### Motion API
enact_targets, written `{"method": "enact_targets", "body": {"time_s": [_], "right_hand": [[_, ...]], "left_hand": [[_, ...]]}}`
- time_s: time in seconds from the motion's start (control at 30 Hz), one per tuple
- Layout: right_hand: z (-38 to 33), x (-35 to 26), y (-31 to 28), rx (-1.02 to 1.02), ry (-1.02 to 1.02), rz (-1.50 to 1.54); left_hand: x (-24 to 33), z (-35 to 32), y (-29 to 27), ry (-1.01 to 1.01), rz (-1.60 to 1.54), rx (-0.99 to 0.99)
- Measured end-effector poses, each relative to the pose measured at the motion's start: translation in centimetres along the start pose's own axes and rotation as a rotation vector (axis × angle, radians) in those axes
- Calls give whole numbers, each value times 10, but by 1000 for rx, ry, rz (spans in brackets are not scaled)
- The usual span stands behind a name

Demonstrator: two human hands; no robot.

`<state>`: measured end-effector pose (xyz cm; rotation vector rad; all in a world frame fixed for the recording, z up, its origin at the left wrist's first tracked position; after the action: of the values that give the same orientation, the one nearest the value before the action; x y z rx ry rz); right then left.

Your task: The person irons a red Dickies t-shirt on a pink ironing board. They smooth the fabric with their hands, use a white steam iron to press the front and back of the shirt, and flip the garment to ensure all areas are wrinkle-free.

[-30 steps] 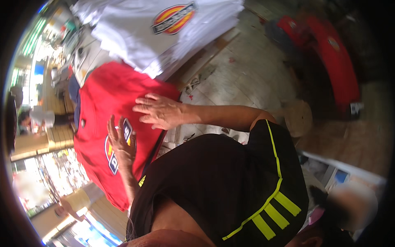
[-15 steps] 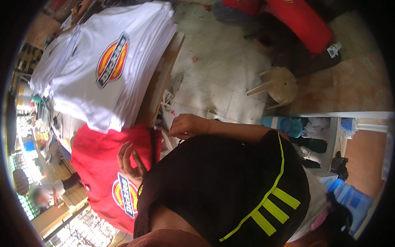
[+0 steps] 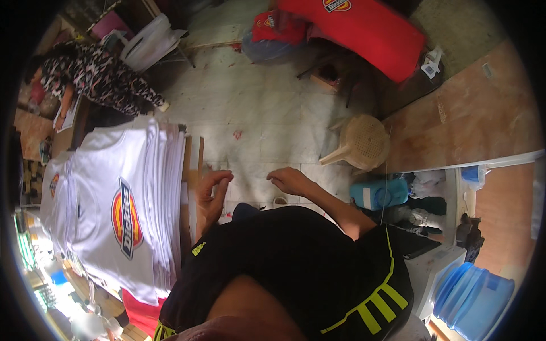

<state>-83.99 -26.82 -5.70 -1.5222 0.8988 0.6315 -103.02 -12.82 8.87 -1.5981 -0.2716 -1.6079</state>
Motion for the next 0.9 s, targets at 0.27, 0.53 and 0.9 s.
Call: {"method": "enact_targets", "body": {"time_s": [0.27,0.53,0.9], "right_hand": [[-11,131,-22,-304,576,-19],[-21,209,-130,454,674,39],[61,238,-431,1330,337,-209]], "left_hand": [[-35,155,15,-9,-140,-214],[-87,331,53,42,-233,-151],[-59,598,258,463,-18,-354]]}}
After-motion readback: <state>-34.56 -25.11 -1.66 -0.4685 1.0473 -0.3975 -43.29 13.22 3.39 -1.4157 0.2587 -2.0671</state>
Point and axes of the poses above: each hand's wrist, its own z-axis towards the middle knuckle, its own y-axis out of the palm, x = y × z, the point moved 3 cm from there along z, towards the middle knuckle, and after that the axes turned 5 degrees about z, right-handed, at the moved point
